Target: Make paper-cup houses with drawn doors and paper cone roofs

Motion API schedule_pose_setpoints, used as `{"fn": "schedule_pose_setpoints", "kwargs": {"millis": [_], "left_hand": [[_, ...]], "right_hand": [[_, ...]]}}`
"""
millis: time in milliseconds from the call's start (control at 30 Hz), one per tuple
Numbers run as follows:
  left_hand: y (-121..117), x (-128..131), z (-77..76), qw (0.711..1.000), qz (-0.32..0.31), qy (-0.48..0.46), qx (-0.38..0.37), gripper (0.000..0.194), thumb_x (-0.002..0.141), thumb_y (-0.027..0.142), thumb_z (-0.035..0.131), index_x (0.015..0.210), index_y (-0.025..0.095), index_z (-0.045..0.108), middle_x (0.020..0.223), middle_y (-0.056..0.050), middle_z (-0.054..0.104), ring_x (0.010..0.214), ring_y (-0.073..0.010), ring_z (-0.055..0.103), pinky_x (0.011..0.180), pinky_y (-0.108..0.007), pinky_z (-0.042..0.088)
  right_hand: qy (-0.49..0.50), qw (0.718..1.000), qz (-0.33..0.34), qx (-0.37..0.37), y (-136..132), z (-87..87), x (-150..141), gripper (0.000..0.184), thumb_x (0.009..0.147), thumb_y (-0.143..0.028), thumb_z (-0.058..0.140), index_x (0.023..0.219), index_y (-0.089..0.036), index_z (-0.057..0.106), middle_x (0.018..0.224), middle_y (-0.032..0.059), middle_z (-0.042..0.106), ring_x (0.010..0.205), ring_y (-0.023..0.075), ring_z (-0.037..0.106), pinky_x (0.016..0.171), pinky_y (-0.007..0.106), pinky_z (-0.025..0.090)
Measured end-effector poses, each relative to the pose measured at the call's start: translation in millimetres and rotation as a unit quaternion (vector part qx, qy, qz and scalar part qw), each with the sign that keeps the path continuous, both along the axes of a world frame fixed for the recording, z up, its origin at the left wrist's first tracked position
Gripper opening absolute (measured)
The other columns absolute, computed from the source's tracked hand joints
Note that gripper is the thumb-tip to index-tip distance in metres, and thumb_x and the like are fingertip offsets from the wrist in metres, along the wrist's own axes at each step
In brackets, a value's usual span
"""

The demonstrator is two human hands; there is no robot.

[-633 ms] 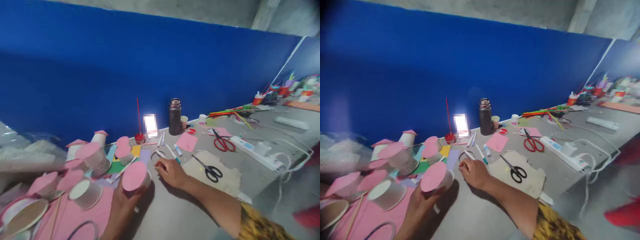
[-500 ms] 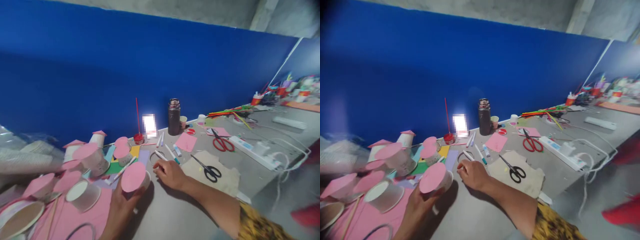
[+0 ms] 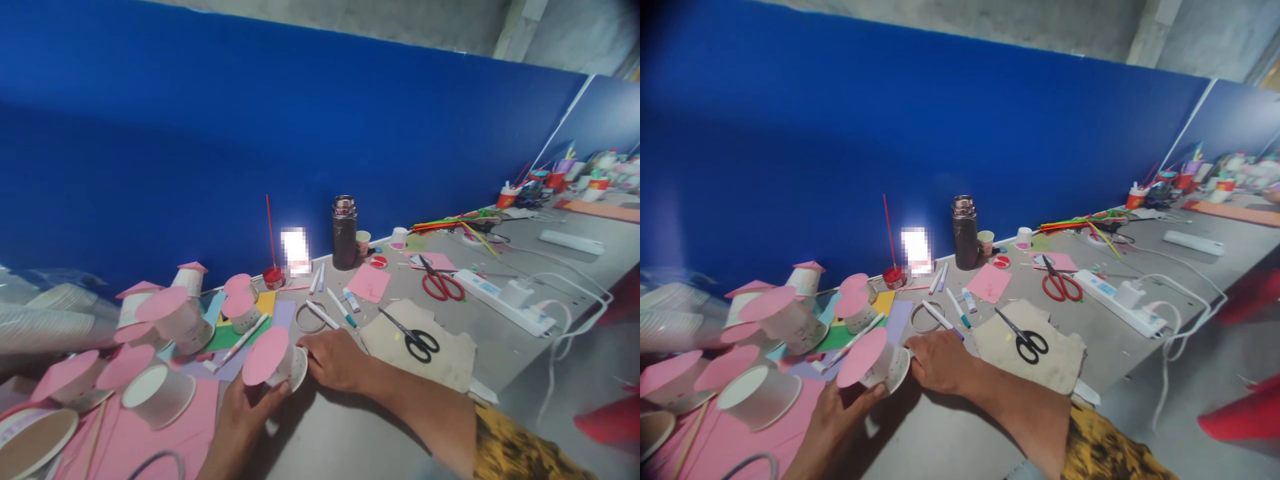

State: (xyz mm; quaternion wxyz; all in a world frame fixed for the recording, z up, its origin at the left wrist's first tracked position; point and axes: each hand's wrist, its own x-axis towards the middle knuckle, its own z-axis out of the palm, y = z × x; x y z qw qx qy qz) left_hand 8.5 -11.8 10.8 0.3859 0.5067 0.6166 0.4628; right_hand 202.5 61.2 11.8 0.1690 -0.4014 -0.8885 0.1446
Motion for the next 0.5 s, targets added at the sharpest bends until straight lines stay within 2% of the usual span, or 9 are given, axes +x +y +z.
{"fn": "schedule_pose_setpoints", "kwargs": {"millis": [133, 300, 400, 500], "left_hand": [[-2, 4, -7.9, 0.999, 0.003, -0.01, 0.032, 0.051, 0.068, 0.052, 0.081, 0.106, 0.019, 0.075, 0.098, -0.013, 0.079, 0.103, -0.0387, 0.07, 0.095, -0.054, 0.056], [1, 6, -12.6, 0.992, -0.048, -0.116, 0.018, 0.067, 0.066, 0.051, 0.085, 0.124, 0.022, 0.069, 0.12, -0.014, 0.075, 0.113, -0.0374, 0.067, 0.098, -0.053, 0.056], [2, 6, -10.5, 0.986, -0.081, -0.143, 0.014, 0.062, 0.068, 0.049, 0.085, 0.122, 0.024, 0.068, 0.125, -0.013, 0.072, 0.112, -0.0341, 0.068, 0.098, -0.049, 0.056], [2, 5, -10.6, 0.993, -0.063, -0.098, -0.006, 0.05, 0.074, 0.049, 0.081, 0.115, 0.023, 0.07, 0.117, -0.01, 0.073, 0.103, -0.0296, 0.069, 0.091, -0.041, 0.057]], "right_hand": [[-0.017, 1.0, -0.013, 0.011, -2, -1.7, -1, 0.015, 0.093, -0.027, 0.059, 0.091, -0.019, 0.071, 0.085, 0.0065, 0.08, 0.073, 0.0216, 0.071, 0.057, 0.03, 0.029], [0.01, 0.998, -0.056, 0.029, -2, 0.2, 2, 0.015, 0.093, -0.021, 0.054, 0.092, -0.019, 0.069, 0.085, 0.0061, 0.079, 0.073, 0.0208, 0.07, 0.058, 0.03, 0.028], [0.027, 0.996, -0.081, 0.041, -1, 1.2, 1, 0.016, 0.093, -0.02, 0.053, 0.091, -0.017, 0.069, 0.082, 0.008, 0.078, 0.071, 0.0214, 0.07, 0.057, 0.031, 0.027], [0.041, 0.994, -0.092, 0.05, -1, 1.1, 0, 0.016, 0.093, -0.023, 0.054, 0.089, -0.017, 0.069, 0.08, 0.007, 0.078, 0.07, 0.0208, 0.07, 0.056, 0.029, 0.027]]}}
